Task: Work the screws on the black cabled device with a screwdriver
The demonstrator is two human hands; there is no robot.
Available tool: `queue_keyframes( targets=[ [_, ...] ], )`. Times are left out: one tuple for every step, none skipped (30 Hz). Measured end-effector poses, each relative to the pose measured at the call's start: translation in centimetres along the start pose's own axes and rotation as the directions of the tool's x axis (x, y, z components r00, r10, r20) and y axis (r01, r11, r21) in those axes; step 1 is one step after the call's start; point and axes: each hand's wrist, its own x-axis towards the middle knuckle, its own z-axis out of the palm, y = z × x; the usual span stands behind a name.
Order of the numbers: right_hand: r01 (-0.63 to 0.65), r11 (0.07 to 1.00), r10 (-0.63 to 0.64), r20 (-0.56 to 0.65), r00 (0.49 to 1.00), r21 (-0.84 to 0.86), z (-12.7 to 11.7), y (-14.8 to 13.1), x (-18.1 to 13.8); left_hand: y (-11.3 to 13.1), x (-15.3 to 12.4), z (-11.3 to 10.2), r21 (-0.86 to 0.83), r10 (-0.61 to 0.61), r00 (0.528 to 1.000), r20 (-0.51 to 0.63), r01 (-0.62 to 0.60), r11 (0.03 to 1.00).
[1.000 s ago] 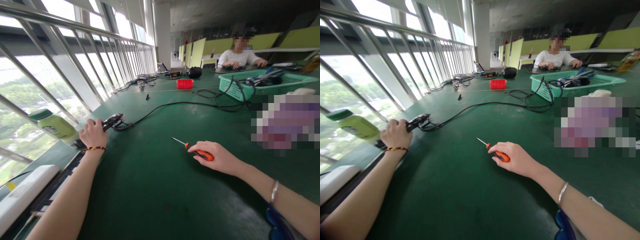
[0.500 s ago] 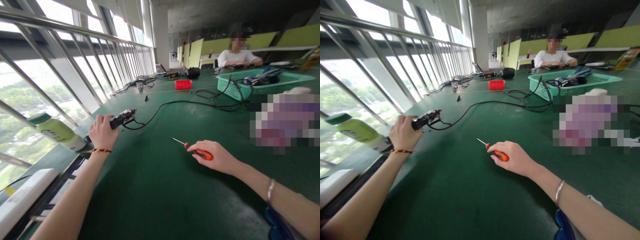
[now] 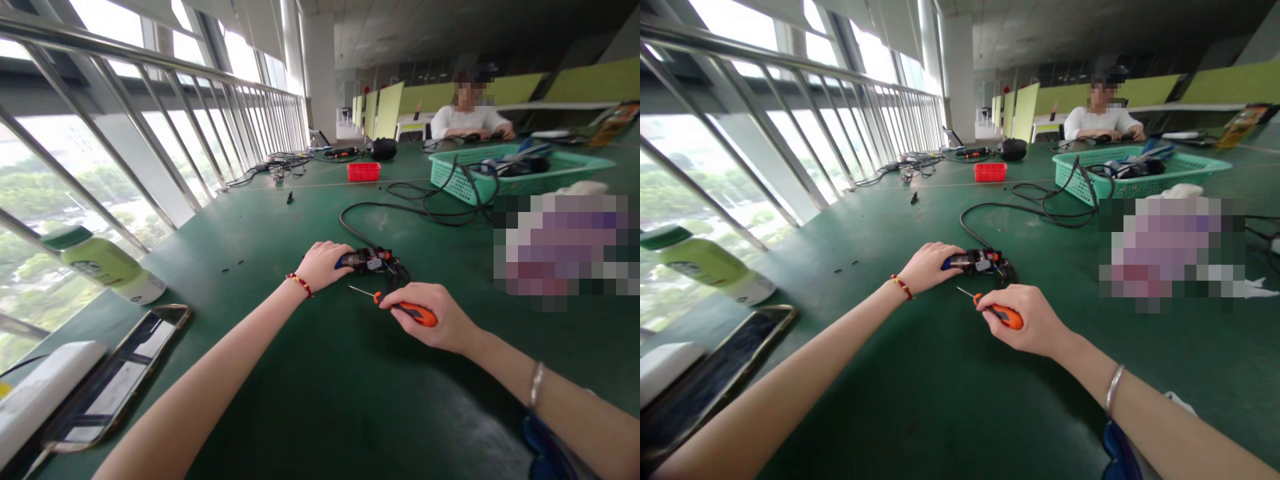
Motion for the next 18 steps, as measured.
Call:
queue_keyframes(
  targets=[
    [-0.01, 1.0, 0.01, 0.012, 1.0, -0.002, 0.0, 0.1, 0.0, -0.1, 0.4, 0.1, 0.004, -0.012, 1.0, 0.005, 0.012, 1.0],
    [-0.023, 1.0, 0.023, 0.022, 0.999, -0.006, 0.1, 0.1, 0.0, -0.3, 0.7, 0.3, 0.006, -0.031, 1.0, 0.006, 0.031, 1.0],
    [-0.034, 0.999, 0.034, 0.03, 0.999, -0.008, 0.2, 0.2, 0.1, -0.6, 0.8, 0.5, 0.005, -0.051, 0.999, 0.001, 0.051, 0.999],
    [-0.041, 0.999, 0.042, 0.035, 0.999, -0.011, 0.2, 0.2, 0.1, -0.8, 0.8, 0.7, 0.0, -0.068, 0.998, -0.007, 0.068, 0.998],
    [-0.045, 0.999, 0.046, 0.038, 0.998, -0.013, 0.2, 0.2, 0.1, -1.1, 0.8, 0.8, -0.006, -0.081, 0.997, -0.016, 0.081, 0.997],
    [-0.045, 0.999, 0.046, 0.041, 0.998, -0.015, 0.2, 0.2, 0.1, -1.3, 0.6, 0.9, -0.01, -0.088, 0.996, -0.026, 0.088, 0.996],
    [-0.044, 0.999, 0.045, 0.042, 0.998, -0.017, 0.2, 0.2, 0.1, -1.7, 0.3, 0.9, -0.009, -0.094, 0.995, -0.041, 0.094, 0.996],
    [-0.046, 0.999, 0.046, 0.044, 0.998, -0.016, 0.2, 0.2, 0.1, -2.1, -0.2, 0.7, -0.003, -0.105, 0.993, -0.058, 0.105, 0.995],
    [-0.051, 0.999, 0.052, 0.047, 0.998, -0.012, 0.2, 0.2, 0.2, -2.6, -0.7, 0.5, 0.007, -0.12, 0.99, -0.08, 0.121, 0.993],
    [-0.059, 0.998, 0.059, 0.051, 0.997, -0.005, 0.2, 0.1, 0.2, -3.2, -1.4, 0.2, 0.021, -0.15, 0.983, -0.108, 0.153, 0.988],
    [-0.068, 0.998, 0.068, 0.055, 0.996, 0.004, 0.2, 0.1, 0.2, -4.0, -2.1, -0.3, 0.04, -0.195, 0.972, -0.133, 0.202, 0.978],
    [-0.075, 0.997, 0.074, 0.062, 0.995, 0.012, 0.2, 0.1, 0.2, -5.0, -3.0, -0.7, 0.069, -0.248, 0.958, -0.144, 0.26, 0.963],
    [-0.08, 0.997, 0.079, 0.068, 0.995, 0.017, 0.3, 0.0, 0.2, -6.1, -3.9, -1.2, 0.113, -0.316, 0.937, -0.15, 0.334, 0.936],
    [-0.081, 0.997, 0.08, 0.072, 0.994, 0.019, 0.3, 0.0, 0.2, -7.4, -4.8, -1.7, 0.159, -0.391, 0.909, -0.145, 0.411, 0.897],
    [-0.08, 0.997, 0.079, 0.075, 0.994, 0.018, 0.3, 0.0, 0.2, -8.6, -5.8, -2.2, 0.196, -0.462, 0.88, -0.115, 0.476, 0.858],
    [-0.079, 0.997, 0.077, 0.077, 0.994, 0.016, 0.4, 0.0, 0.3, -9.9, -6.8, -2.6, 0.22, -0.534, 0.843, -0.068, 0.535, 0.816],
    [-0.077, 0.997, 0.075, 0.08, 0.994, 0.014, 0.4, 0.0, 0.2, -11.0, -7.8, -2.9, 0.235, -0.596, 0.803, -0.016, 0.583, 0.778],
    [-0.075, 0.997, 0.073, 0.083, 0.994, 0.014, 0.4, 0.1, 0.2, -12.0, -8.7, -3.2, 0.24, -0.621, 0.783, 0.034, 0.597, 0.766]
  ],
)
